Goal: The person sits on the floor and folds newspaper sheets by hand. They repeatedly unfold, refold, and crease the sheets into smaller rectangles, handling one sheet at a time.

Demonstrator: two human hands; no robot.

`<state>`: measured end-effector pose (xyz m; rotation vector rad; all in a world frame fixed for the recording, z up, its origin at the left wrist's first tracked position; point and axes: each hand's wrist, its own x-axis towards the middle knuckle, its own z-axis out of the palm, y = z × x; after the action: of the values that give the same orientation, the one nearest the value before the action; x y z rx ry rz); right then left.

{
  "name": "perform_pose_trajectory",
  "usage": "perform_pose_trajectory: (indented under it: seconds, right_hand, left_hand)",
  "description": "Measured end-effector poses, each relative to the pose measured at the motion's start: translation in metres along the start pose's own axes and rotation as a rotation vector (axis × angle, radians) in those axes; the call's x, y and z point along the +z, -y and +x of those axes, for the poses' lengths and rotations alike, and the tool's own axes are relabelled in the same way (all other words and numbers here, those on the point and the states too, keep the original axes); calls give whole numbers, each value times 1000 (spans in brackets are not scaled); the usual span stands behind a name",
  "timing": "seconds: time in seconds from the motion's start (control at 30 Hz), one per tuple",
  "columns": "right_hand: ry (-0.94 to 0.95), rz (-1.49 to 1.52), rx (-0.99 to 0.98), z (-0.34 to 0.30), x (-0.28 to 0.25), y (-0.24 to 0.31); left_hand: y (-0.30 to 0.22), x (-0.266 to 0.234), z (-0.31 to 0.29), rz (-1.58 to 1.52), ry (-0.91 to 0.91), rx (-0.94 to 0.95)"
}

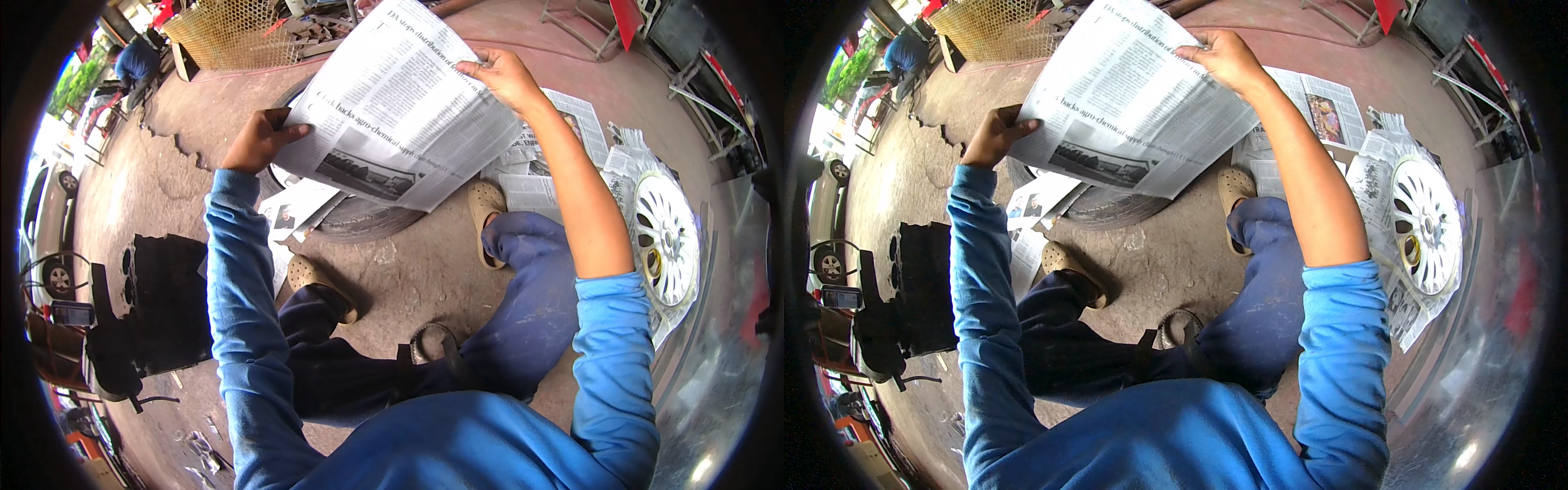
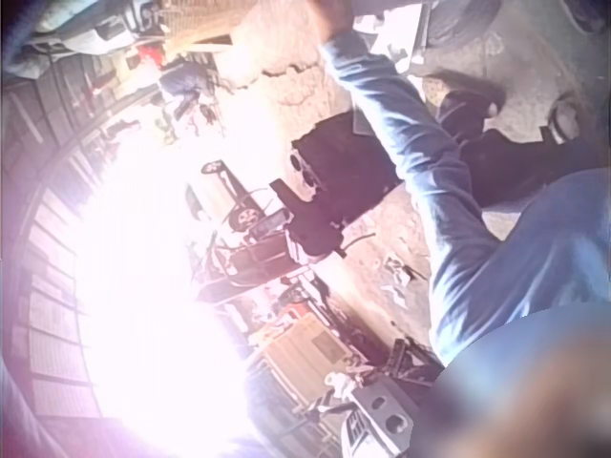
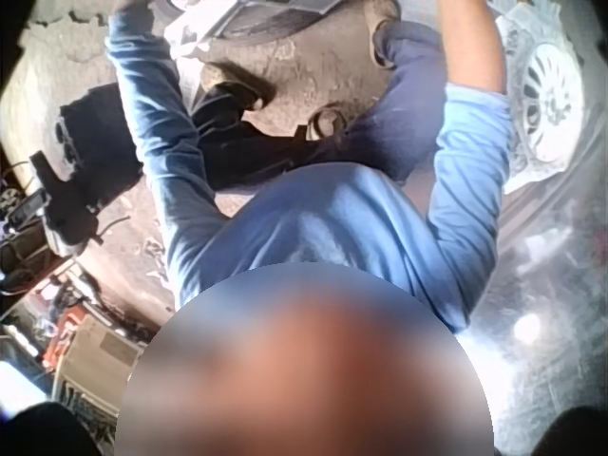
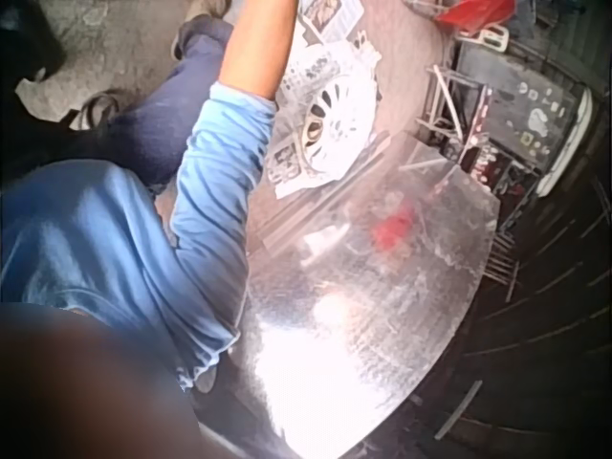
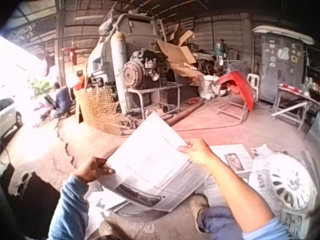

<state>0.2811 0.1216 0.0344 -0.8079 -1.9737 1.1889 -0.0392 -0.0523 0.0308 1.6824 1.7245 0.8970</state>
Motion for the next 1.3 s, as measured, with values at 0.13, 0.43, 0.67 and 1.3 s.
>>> perform_pose_trajectory:
  seconds: [0.13, 0.43, 0.67, 1.3]
  right_hand:
    - [-12, -15, 3, -2, -8, -3]
    - [12, 13, -27, -2, -16, -1]
    - [-81, -20, -9, 1, -19, -7]
    - [-378, -348, -65, 11, -13, -29]
  left_hand:
    - [12, 1, 0, -15, -34, -13]
    - [5, -8, -4, -97, -146, 130]
    - [6, -9, 0, -44, -208, 204]
    - [-65, -29, -19, -177, -389, 277]
